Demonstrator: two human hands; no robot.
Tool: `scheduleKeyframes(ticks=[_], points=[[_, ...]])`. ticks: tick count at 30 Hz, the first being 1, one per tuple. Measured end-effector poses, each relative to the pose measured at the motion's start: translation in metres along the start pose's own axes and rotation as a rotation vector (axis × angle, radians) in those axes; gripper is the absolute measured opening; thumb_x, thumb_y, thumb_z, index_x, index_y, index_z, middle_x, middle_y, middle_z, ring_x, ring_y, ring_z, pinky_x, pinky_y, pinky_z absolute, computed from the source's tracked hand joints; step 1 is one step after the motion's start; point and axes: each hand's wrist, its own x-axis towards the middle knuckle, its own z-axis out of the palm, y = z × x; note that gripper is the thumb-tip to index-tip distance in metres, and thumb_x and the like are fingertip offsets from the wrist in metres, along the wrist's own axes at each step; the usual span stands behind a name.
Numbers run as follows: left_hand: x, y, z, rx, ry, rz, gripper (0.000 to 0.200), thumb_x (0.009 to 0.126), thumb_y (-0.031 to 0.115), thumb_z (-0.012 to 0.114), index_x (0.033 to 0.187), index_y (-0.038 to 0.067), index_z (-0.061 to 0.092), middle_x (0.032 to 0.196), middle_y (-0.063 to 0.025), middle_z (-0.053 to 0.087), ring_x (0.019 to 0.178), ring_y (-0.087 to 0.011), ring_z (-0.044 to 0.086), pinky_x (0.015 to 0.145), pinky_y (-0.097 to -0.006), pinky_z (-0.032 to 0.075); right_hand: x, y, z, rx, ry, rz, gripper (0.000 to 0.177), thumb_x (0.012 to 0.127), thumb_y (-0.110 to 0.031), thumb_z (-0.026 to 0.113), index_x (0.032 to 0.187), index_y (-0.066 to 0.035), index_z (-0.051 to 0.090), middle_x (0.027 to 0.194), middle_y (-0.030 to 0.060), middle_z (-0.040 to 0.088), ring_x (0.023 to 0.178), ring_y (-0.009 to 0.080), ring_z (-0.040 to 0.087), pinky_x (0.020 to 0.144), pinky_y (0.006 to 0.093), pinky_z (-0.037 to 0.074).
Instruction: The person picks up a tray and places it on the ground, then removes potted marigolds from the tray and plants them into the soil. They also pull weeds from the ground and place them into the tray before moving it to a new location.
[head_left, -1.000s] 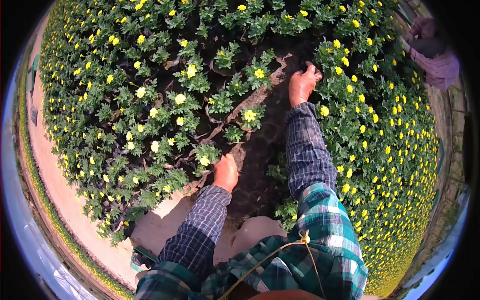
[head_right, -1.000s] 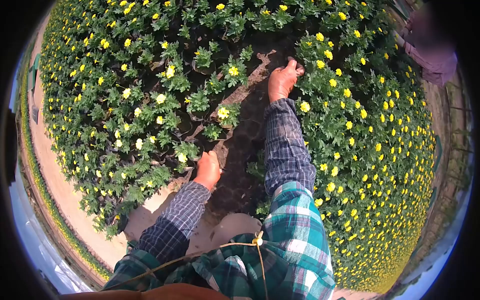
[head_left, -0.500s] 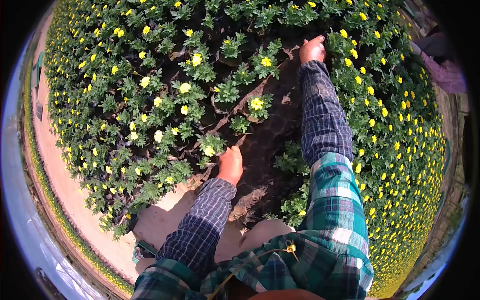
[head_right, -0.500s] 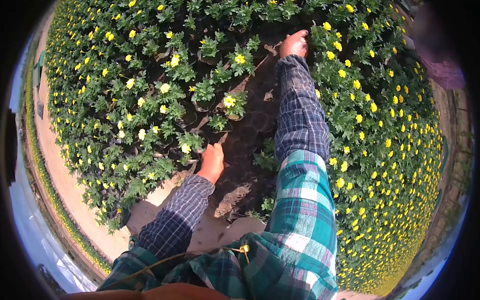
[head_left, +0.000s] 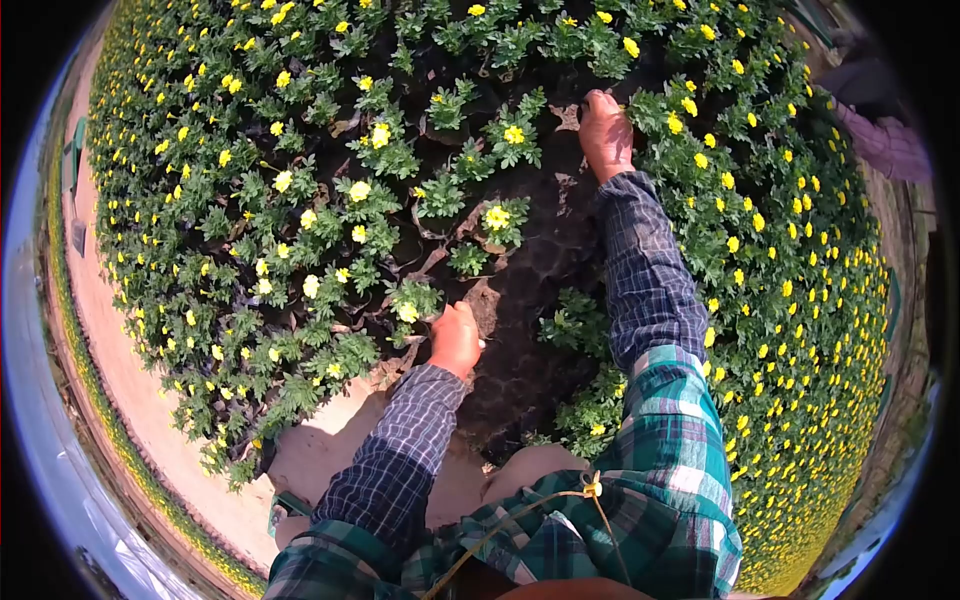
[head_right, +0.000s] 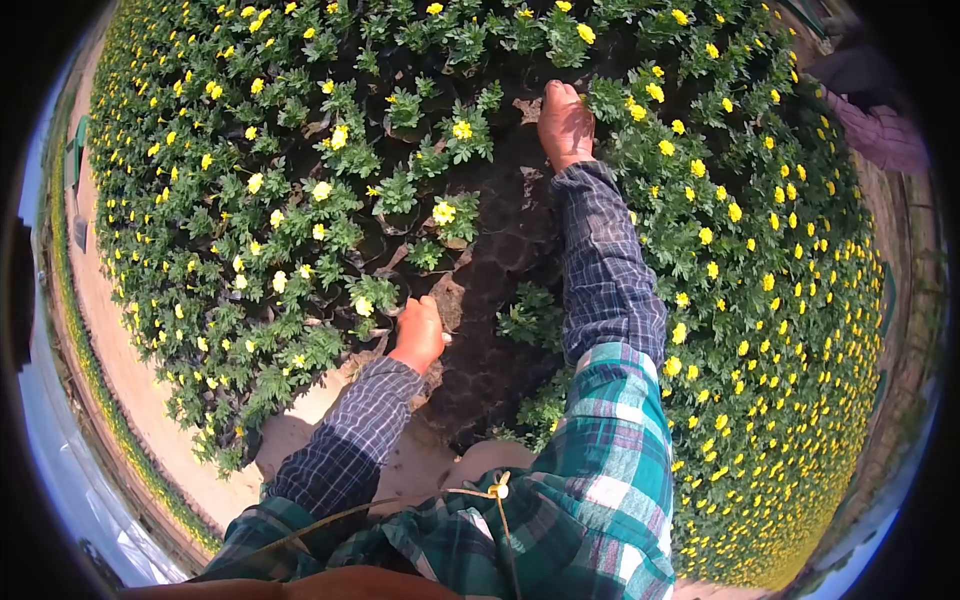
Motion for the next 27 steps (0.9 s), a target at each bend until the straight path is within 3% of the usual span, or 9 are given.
scheduleKeyframes(ticks=[1,3,4,5,7,11,14,23,27], points=[[0.000,-0.001,0.002,0.003,0.001,0.006,0.045,0.066,0.008,0.078,0.102,-0.002,0.053,0.097,-0.0200,0.056,0.090,-0.0344,0.061,0.075,-0.0387,0.052,-0.001,-0.007,0.001,-0.068,-0.144,0.009,0.012,0.083,-0.007,0.048,0.092,-0.006,0.054,0.093,0.0149,0.061,0.082,0.0359,0.062,0.069,0.0455,0.051],[0.003,-0.006,0.010,-0.100,0.012,0.009,0.056,0.059,0.011,0.084,0.100,-0.004,0.050,0.100,-0.0259,0.052,0.092,-0.0398,0.059,0.078,-0.0428,0.050,-0.002,-0.009,0.016,-0.144,-0.284,-0.152,0.014,0.082,-0.006,0.049,0.095,-0.006,0.055,0.089,0.0160,0.061,0.084,0.0361,0.061,0.069,0.0448,0.050],[0.012,-0.018,0.033,-0.325,0.027,-0.078,0.056,0.060,0.011,0.084,0.101,-0.004,0.049,0.100,-0.0259,0.053,0.092,-0.0400,0.059,0.078,-0.0429,0.050,-0.005,-0.009,0.024,-0.150,-0.330,-0.129,0.022,0.079,-0.001,0.049,0.100,-0.006,0.055,0.094,0.0175,0.062,0.086,0.0361,0.062,0.071,0.0442,0.050],[0.010,-0.015,0.027,-0.323,0.031,-0.077,0.056,0.060,0.011,0.084,0.101,-0.004,0.049,0.100,-0.0259,0.053,0.092,-0.0400,0.059,0.078,-0.0429,0.050,-0.003,-0.010,0.026,-0.148,-0.366,-0.028,0.029,0.079,-0.004,0.053,0.108,-0.007,0.053,0.098,0.0192,0.063,0.088,0.0367,0.062,0.074,0.0439,0.050],[0.003,-0.006,0.007,-0.084,0.011,0.022,0.058,0.059,0.012,0.085,0.101,-0.004,0.049,0.100,-0.0259,0.052,0.092,-0.0403,0.059,0.078,-0.0431,0.050,-0.005,-0.016,0.015,0.043,-0.224,0.122,0.035,0.077,-0.008,0.058,0.111,-0.007,0.053,0.099,0.0195,0.064,0.090,0.0371,0.062,0.077,0.0439,0.049],[0.000,-0.003,0.003,-0.049,0.039,0.029,0.060,0.057,0.014,0.086,0.101,-0.004,0.049,0.100,-0.0257,0.052,0.092,-0.0405,0.058,0.078,-0.0430,0.050,0.000,-0.001,-0.002,0.207,-0.095,0.342,0.040,0.073,-0.013,0.064,0.111,-0.008,0.052,0.090,0.0178,0.064,0.087,0.0346,0.062,0.078,0.0424,0.049],[0.001,-0.003,0.002,-0.096,-0.003,0.008,0.062,0.057,0.016,0.087,0.101,-0.004,0.049,0.100,-0.0252,0.052,0.092,-0.0402,0.058,0.079,-0.0426,0.050,0.012,0.006,-0.012,0.182,-0.009,0.345,0.036,0.073,-0.013,0.065,0.107,-0.008,0.053,0.088,0.0160,0.064,0.085,0.0338,0.063,0.076,0.0425,0.049],[0.001,-0.004,0.005,-0.004,0.043,0.036,0.048,0.061,0.011,0.080,0.097,-0.001,0.051,0.093,-0.0206,0.057,0.086,-0.0340,0.061,0.074,-0.0401,0.052,-0.029,-0.045,-0.051,0.147,-0.111,0.202,0.029,0.077,-0.008,0.056,0.105,-0.007,0.052,0.088,0.0181,0.064,0.083,0.0371,0.062,0.073,0.0443,0.049],[0.003,-0.004,0.005,-0.016,0.048,0.045,0.041,0.063,0.006,0.076,0.096,0.000,0.052,0.093,-0.0207,0.057,0.086,-0.0340,0.061,0.075,-0.0405,0.051,-0.094,-0.069,-0.039,0.137,-0.319,-0.196,0.021,0.075,0.000,0.052,0.096,-0.002,0.052,0.081,0.0168,0.060,0.077,0.0345,0.060,0.070,0.0422,0.049]])
